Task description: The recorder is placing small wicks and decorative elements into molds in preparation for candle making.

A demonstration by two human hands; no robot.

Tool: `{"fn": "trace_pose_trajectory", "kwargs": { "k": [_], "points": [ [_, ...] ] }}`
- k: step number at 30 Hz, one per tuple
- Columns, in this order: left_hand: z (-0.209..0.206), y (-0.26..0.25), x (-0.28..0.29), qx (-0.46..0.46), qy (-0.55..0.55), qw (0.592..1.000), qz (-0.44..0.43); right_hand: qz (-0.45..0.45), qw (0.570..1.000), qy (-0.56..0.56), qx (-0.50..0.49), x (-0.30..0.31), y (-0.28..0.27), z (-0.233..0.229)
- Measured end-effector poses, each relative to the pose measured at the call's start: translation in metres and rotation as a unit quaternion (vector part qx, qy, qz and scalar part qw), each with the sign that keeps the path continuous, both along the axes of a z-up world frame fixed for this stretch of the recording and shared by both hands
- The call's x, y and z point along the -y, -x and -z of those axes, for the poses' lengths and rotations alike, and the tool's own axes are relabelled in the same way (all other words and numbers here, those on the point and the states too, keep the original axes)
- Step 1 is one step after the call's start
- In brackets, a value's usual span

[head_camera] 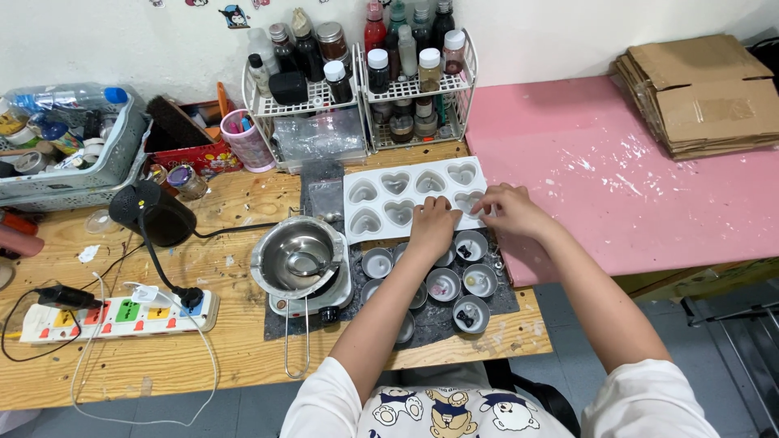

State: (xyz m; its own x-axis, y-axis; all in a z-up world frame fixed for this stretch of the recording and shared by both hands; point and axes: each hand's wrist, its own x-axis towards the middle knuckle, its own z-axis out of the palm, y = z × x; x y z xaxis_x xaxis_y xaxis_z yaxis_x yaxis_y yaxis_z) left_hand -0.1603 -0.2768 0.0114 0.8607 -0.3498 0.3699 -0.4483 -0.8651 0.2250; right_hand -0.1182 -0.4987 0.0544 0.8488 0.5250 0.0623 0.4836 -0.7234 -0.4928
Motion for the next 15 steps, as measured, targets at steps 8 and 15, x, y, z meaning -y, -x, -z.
{"fn": "trace_pose_trajectory", "kwargs": {
  "k": [8, 15],
  "points": [
    [-0.006, -0.001, 0.005, 0.076, -0.055, 0.996, -0.005, -0.014, 0.992, 0.087, 0.093, -0.014, 0.021, 0.0],
    [0.0, -0.006, 0.006, 0.066, -0.078, 0.995, -0.006, 0.012, 0.991, 0.095, 0.09, -0.023, 0.027, -0.008]
  ]
}}
